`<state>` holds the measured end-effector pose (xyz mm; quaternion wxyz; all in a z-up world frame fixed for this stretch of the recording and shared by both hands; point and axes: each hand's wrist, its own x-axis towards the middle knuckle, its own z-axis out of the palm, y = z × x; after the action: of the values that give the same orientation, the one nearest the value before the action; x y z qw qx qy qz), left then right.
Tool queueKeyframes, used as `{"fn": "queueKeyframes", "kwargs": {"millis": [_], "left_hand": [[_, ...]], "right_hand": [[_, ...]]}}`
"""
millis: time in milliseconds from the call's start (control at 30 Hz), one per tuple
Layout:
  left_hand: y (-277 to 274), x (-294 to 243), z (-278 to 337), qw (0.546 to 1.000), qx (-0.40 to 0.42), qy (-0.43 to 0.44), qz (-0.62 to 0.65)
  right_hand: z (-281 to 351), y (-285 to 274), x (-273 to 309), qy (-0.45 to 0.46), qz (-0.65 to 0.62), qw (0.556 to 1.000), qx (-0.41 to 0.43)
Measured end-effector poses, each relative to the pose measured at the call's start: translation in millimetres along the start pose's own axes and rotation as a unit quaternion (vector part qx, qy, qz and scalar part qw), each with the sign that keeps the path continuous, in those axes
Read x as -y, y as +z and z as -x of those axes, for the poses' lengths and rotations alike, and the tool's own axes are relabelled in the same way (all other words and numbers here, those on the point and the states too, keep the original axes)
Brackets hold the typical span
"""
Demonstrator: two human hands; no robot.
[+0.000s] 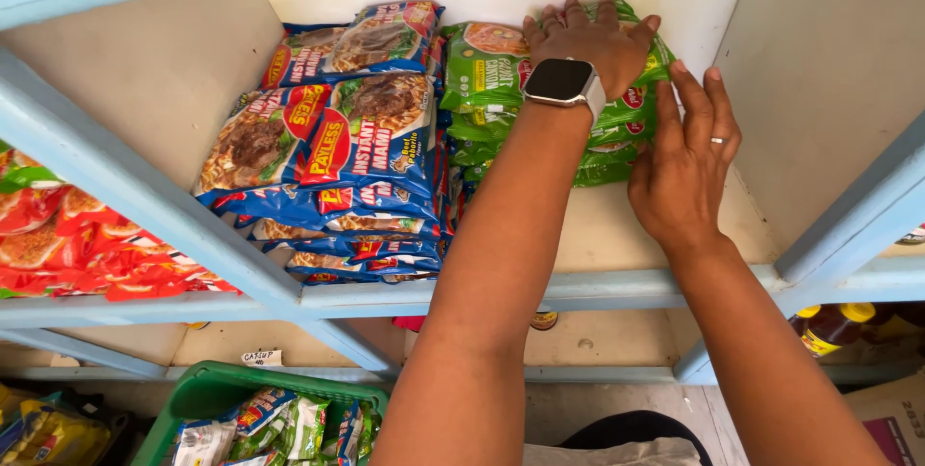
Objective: Stocking and organizing various packets of instant noodles on grocery store shelves.
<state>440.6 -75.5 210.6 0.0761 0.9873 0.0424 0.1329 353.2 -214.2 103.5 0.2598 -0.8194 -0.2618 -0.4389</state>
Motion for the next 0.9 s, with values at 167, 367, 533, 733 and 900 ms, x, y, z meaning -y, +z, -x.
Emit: {"fn": "queueKeyframes", "kwargs": {"millis": [167, 367, 533, 733, 900], "left_hand": [[-39, -4, 14, 0.999, 0.045, -0.019, 0.024], [-46, 7, 15, 0.990, 0.115, -0.082, 0.003], [-48, 11, 26, 0.977, 0.149, -0.142, 0.056], [-27, 16, 7, 0.985, 0.115, -0.124, 0.014], [-49, 8, 27, 0.981, 0.133, -0.140, 0.004]], "right_hand": [[-5, 3, -3, 0.012, -0.026, 1.000, -0.008], [-2, 2, -3, 0.000, -0.043, 0.999, 0.006], [3, 0, -5, 0.012, -0.057, 0.998, -0.006], [3, 2, -10, 0.020, -0.062, 0.998, -0.007], [7, 3, -14, 0.012, -0.064, 0.998, -0.015]]}}
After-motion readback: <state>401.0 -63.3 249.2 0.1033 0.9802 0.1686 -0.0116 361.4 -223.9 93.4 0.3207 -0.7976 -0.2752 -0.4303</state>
